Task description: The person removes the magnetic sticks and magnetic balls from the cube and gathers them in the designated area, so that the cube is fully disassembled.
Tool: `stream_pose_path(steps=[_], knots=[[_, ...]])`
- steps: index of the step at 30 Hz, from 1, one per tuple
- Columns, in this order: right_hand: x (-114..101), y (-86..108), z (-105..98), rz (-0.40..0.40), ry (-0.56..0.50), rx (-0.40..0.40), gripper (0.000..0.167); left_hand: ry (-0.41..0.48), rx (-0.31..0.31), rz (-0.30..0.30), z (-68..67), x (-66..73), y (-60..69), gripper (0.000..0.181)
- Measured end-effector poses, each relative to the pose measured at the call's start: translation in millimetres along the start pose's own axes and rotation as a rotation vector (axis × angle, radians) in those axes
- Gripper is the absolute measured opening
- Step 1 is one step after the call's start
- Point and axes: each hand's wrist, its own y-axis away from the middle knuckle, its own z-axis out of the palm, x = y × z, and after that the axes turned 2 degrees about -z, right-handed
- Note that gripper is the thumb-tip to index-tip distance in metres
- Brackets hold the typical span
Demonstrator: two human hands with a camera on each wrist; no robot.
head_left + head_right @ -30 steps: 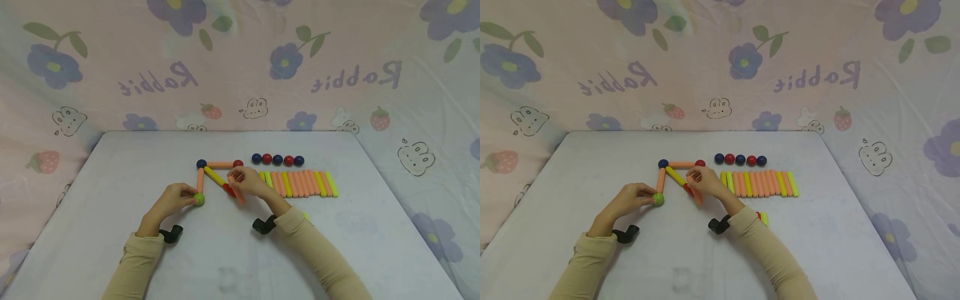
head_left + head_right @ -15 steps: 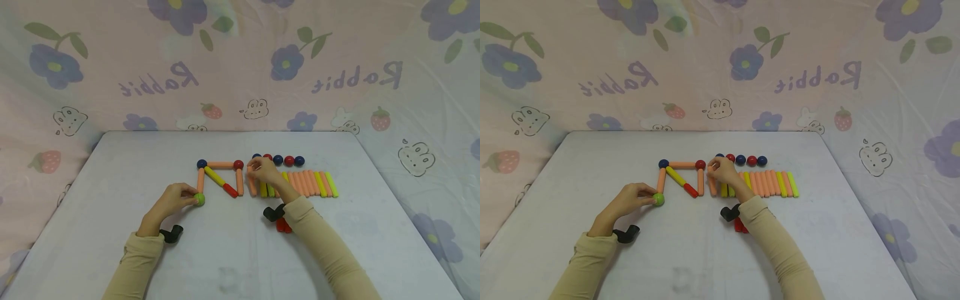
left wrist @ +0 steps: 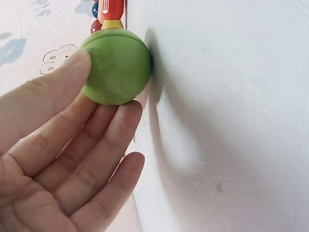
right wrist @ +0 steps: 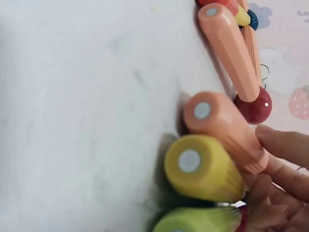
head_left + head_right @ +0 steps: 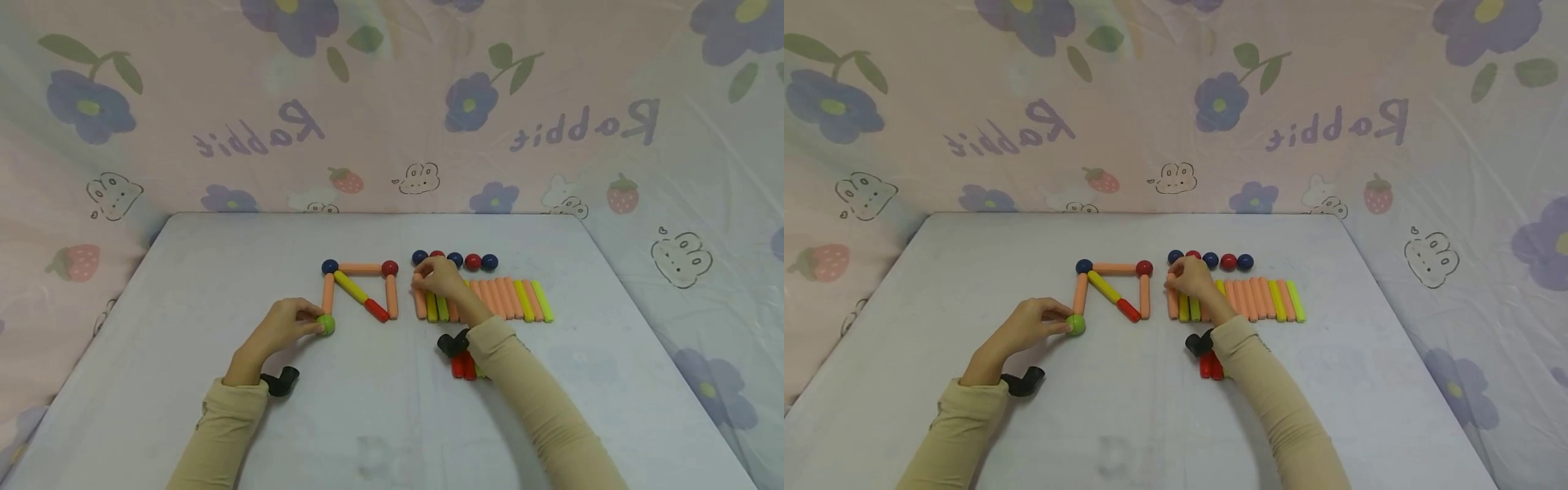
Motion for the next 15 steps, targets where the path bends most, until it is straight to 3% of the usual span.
stream_pose_path(steps=[8, 15], knots=[[5.5, -3.0, 0.5, 0.021, 0.018, -0.012, 0.024, -0.001, 0.000, -0.005, -0.2, 0.3, 0.0, 0.028], [-2.7, 2.3, 4.6, 0.012, 0.026, 0.027, 0.025, 0.003, -0.002, 0.000, -0.9, 0.0, -0.1, 0.028]])
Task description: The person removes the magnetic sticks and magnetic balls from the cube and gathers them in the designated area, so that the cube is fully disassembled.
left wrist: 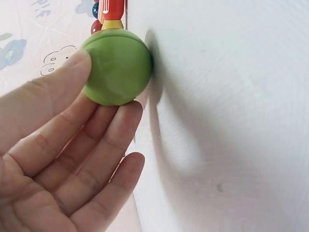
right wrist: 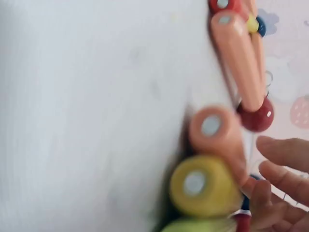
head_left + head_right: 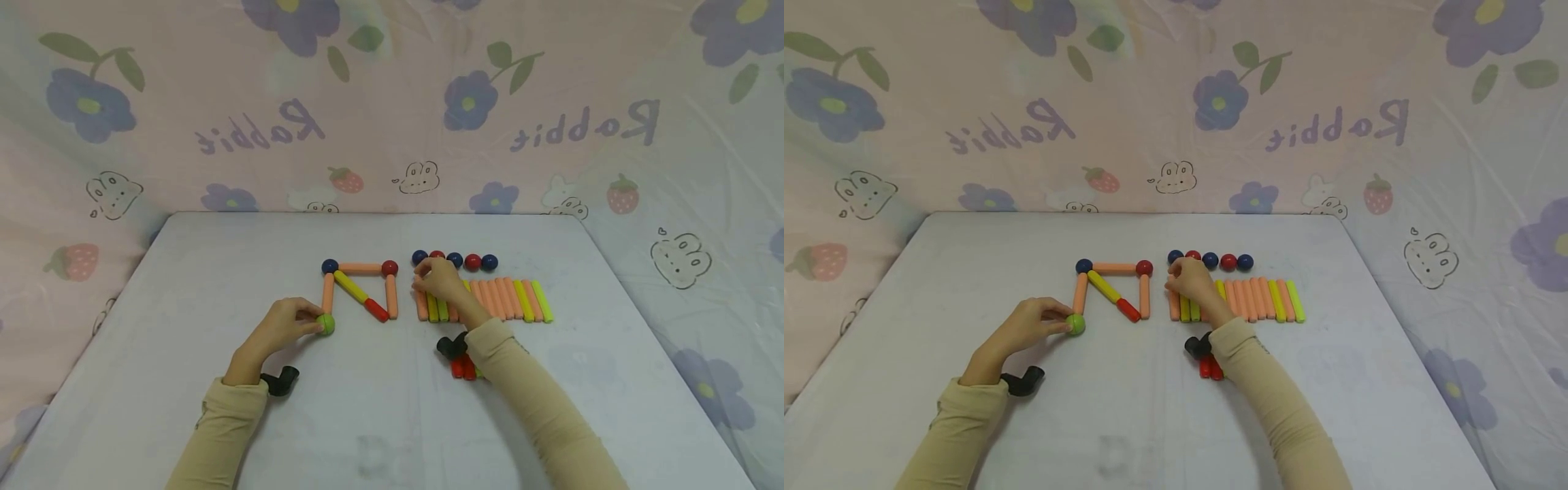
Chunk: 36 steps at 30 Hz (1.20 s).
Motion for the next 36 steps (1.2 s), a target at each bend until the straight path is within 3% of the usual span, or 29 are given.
stream_pose_path(steps=[4, 8, 16, 20, 26, 36], knots=[[-14.5, 4.8, 6.8, -0.010, -0.053, 0.020, 0.027, -0.007, -0.001, -0.003, -0.5, -1.2, 0.3, 0.028], [-28.2, 5.9, 18.3, 0.033, -0.126, 0.006, 0.036, -0.008, 0.000, -0.005, -0.8, -2.6, 0.2, 0.029], [-39.7, -0.4, 38.1, 0.175, -0.140, 0.026, 0.050, -0.005, -0.011, -0.006, -0.6, -1.9, -0.2, 0.028], [-41.4, -2.8, 43.1, 0.222, -0.115, 0.037, 0.045, -0.007, -0.030, -0.017, -1.8, -0.8, 0.5, 0.027], [-44.2, -3.5, 47.4, 0.204, -0.085, 0.008, 0.030, -0.011, -0.063, -0.016, -8.0, -1.7, 3.0, 0.029], [-46.0, -1.8, 49.8, 0.128, -0.076, -0.051, 0.030, 0.005, -0.086, -0.039, -18.8, -7.6, 7.1, 0.029]])
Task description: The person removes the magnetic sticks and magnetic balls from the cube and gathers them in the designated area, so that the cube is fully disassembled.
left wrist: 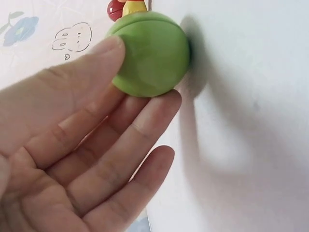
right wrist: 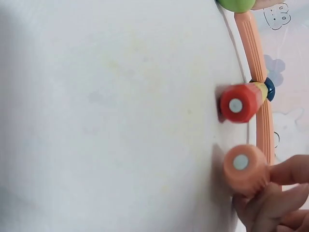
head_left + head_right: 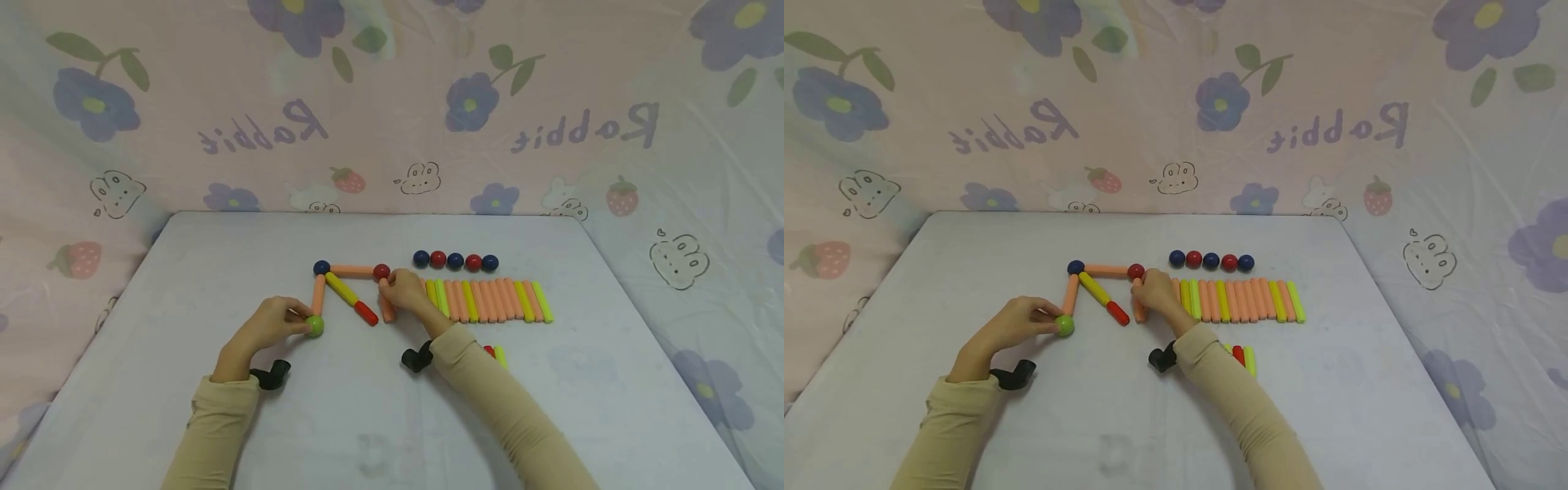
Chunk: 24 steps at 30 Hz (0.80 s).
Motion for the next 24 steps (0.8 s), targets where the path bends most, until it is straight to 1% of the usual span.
stream_pose_path(steps=[4, 8, 12, 15, 16, 18, 21, 24], knots=[[0.1, -0.1, -1.3, -0.005, -0.008, -0.019, 0.026, 0.004, 0.000, 0.000, -1.0, -1.2, -0.1, 0.029], [1.4, -0.3, -3.2, 0.002, -0.038, -0.037, 0.023, 0.003, 0.000, -0.002, -1.0, -0.8, -0.2, 0.028], [4.3, 0.1, -5.8, 0.004, -0.072, -0.042, 0.026, 0.003, 0.000, -0.007, -1.0, -0.2, 0.4, 0.028], [7.5, 1.3, -11.3, -0.044, -0.055, -0.037, 0.029, 0.005, -0.003, -0.023, -0.6, -0.7, 1.3, 0.028], [8.9, 1.5, -14.1, -0.066, -0.038, -0.032, 0.029, 0.005, -0.006, -0.026, -0.3, -0.9, 1.7, 0.028], [10.8, 2.2, -20.6, -0.086, -0.013, -0.032, 0.026, 0.003, -0.007, -0.028, 0.4, -1.1, 2.4, 0.029], [15.5, 0.7, -29.8, -0.100, 0.005, -0.020, 0.022, 0.003, -0.004, -0.024, 1.5, -0.9, 2.9, 0.029], [20.0, -0.9, -37.4, -0.097, 0.006, -0.015, 0.021, -0.002, 0.004, -0.010, 1.6, -0.5, 2.6, 0.029]])
